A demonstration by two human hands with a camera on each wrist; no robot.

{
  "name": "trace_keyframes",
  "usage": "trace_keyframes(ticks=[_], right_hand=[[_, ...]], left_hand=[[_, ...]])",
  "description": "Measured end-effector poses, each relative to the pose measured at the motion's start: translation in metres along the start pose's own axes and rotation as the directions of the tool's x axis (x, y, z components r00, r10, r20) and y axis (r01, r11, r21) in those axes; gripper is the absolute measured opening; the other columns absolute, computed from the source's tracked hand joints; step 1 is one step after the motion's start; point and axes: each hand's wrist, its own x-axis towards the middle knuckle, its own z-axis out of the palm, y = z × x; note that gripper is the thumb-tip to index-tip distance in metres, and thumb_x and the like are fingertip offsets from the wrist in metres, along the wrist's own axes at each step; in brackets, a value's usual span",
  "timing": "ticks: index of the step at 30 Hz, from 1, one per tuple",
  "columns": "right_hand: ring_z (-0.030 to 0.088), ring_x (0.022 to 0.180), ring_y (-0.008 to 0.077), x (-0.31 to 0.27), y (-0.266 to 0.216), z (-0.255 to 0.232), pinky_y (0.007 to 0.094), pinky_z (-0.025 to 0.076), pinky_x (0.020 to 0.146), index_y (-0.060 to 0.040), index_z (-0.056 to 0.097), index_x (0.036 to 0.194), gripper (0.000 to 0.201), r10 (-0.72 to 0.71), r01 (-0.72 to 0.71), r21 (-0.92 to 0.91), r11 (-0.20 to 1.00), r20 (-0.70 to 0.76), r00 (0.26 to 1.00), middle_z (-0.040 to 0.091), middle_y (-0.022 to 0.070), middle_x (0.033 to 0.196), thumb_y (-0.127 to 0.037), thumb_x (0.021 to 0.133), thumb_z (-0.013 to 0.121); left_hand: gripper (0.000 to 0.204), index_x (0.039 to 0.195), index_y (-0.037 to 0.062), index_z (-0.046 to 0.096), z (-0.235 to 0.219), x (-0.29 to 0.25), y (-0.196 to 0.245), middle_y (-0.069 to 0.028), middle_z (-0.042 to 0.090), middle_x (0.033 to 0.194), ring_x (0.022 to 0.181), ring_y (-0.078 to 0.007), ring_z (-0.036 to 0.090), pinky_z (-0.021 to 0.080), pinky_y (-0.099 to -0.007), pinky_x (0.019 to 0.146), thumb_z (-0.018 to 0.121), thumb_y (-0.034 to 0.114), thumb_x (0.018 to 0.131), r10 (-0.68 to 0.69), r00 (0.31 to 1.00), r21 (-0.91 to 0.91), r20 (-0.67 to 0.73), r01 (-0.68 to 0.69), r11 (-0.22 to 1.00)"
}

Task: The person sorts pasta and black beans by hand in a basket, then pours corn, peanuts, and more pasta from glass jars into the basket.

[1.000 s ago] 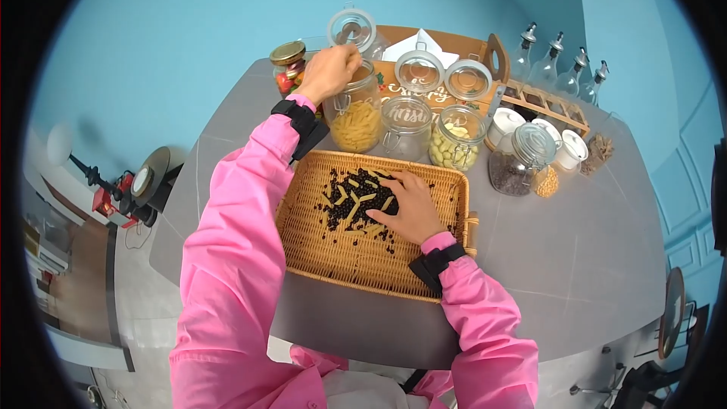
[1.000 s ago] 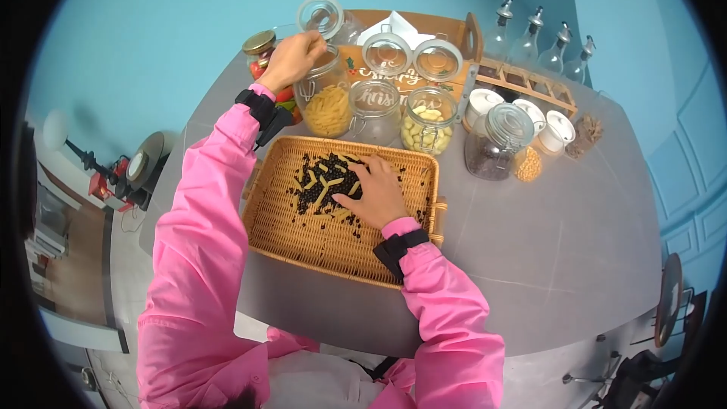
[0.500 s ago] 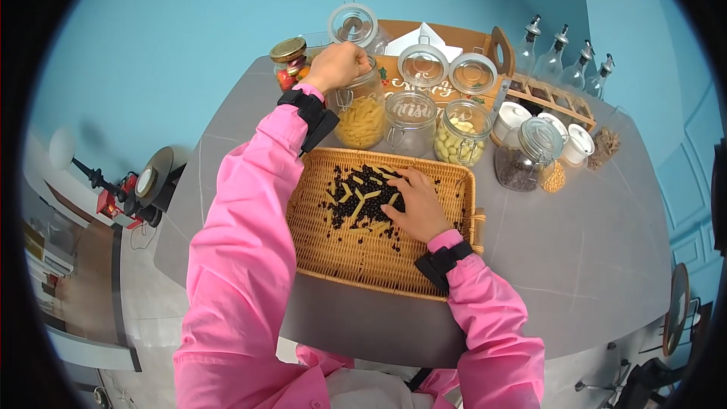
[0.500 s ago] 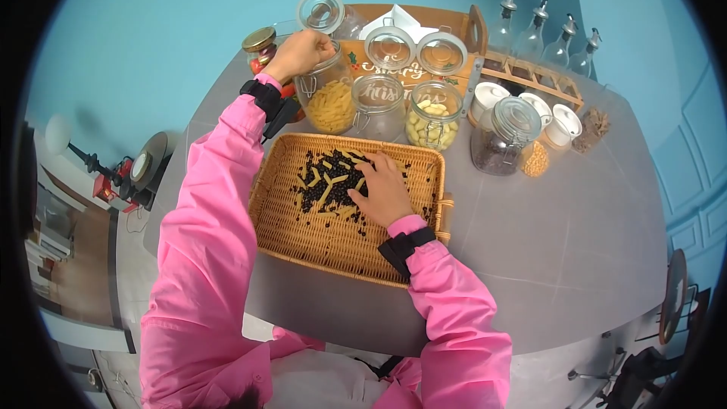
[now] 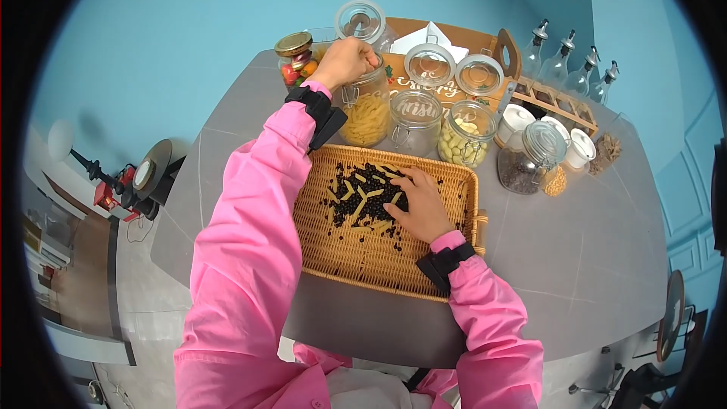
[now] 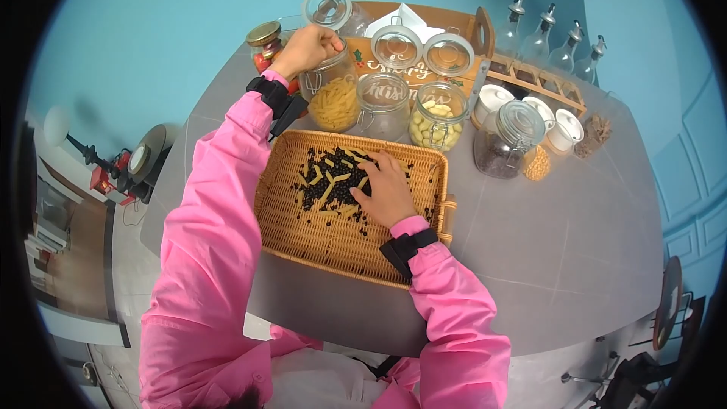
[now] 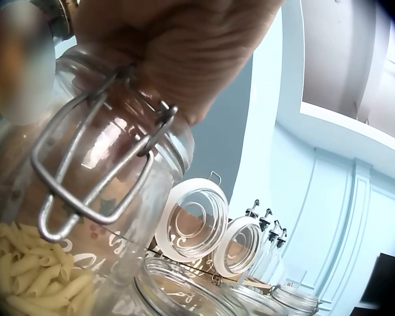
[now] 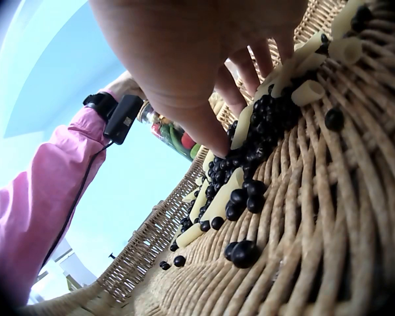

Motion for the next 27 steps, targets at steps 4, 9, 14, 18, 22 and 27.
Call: trace_keyframes(ticks=[4, 9, 14, 18, 22, 27], right_hand=[[0.037, 0.123, 0.0362, 0.000, 0.001, 0.001, 0.0430, 0.031, 0.104, -0.0024, 0.056, 0.111, 0.043, -0.006, 0.006, -0.004, 1.000, -0.004, 1.000, 0.046, 0.0167, 0.125, -0.022, 0.076, 0.070], [0.040, 0.120, 0.0352, 0.001, 0.003, 0.000, 0.0411, 0.033, 0.102, -0.0008, 0.056, 0.110, 0.042, -0.023, 0.023, -0.013, 1.000, -0.006, 1.000, 0.047, 0.0173, 0.125, -0.022, 0.077, 0.069], [0.041, 0.119, 0.0350, 0.001, 0.003, -0.001, 0.0405, 0.033, 0.102, -0.0008, 0.057, 0.110, 0.041, -0.022, 0.022, 0.000, 1.000, -0.001, 1.000, 0.048, 0.0170, 0.124, -0.021, 0.076, 0.070], [0.040, 0.120, 0.0347, 0.003, 0.002, -0.001, 0.0409, 0.034, 0.102, -0.0017, 0.058, 0.109, 0.040, -0.001, 0.001, 0.002, 1.000, -0.003, 1.000, 0.048, 0.0161, 0.123, -0.019, 0.075, 0.070], [0.043, 0.116, 0.0353, 0.004, 0.001, -0.002, 0.0408, 0.035, 0.100, -0.0013, 0.059, 0.107, 0.039, -0.011, 0.011, 0.026, 1.000, -0.027, 1.000, 0.050, 0.0166, 0.120, -0.020, 0.075, 0.070], [0.055, 0.101, 0.0330, 0.009, -0.003, -0.008, 0.0376, 0.043, 0.088, -0.0015, 0.064, 0.097, 0.020, 0.088, -0.065, 0.182, 0.981, -0.122, 0.989, 0.060, 0.0141, 0.107, -0.012, 0.080, 0.063]], left_hand=[[0.013, 0.086, 0.0018, 0.068, -0.001, -0.004, 0.006, -0.0104, 0.067, 0.075, 0.069, -0.0175, 0.063, 0.049, -0.0299, 0.066, 0.063, 0.005, 0.075, -0.044, 0.999, 0.066, -0.020, 0.045, 0.997], [0.017, 0.087, 0.0033, 0.070, 0.003, -0.008, 0.005, -0.0126, 0.068, 0.080, 0.076, -0.0234, 0.066, 0.051, -0.0316, 0.070, 0.062, 0.005, 0.072, -0.018, 0.985, 0.141, -0.169, 0.042, 0.989], [0.011, 0.081, 0.0030, 0.068, 0.003, -0.034, 0.020, -0.0100, 0.066, 0.079, 0.068, -0.0236, 0.062, 0.049, -0.0325, 0.064, 0.059, 0.004, 0.073, 0.257, 0.833, 0.241, -0.490, -0.154, 0.958], [0.007, 0.075, 0.0037, 0.063, -0.005, -0.087, 0.043, -0.0084, 0.060, 0.075, 0.067, -0.0242, 0.056, 0.046, -0.0335, 0.061, 0.056, 0.002, 0.072, 0.180, 0.840, 0.077, -0.511, -0.163, 0.984], [0.012, 0.078, 0.0016, 0.064, 0.005, -0.128, 0.021, -0.0053, 0.059, 0.064, 0.056, -0.0109, 0.053, 0.043, -0.0282, 0.052, 0.055, -0.002, 0.072, -0.037, 0.982, -0.289, -0.183, -0.018, 0.957], [0.010, 0.076, -0.0045, 0.062, 0.027, -0.155, -0.001, -0.0051, 0.061, 0.064, 0.055, -0.0101, 0.059, 0.046, -0.0236, 0.049, 0.053, -0.005, 0.077, -0.191, 0.953, -0.591, 0.234, 0.296, 0.751]])
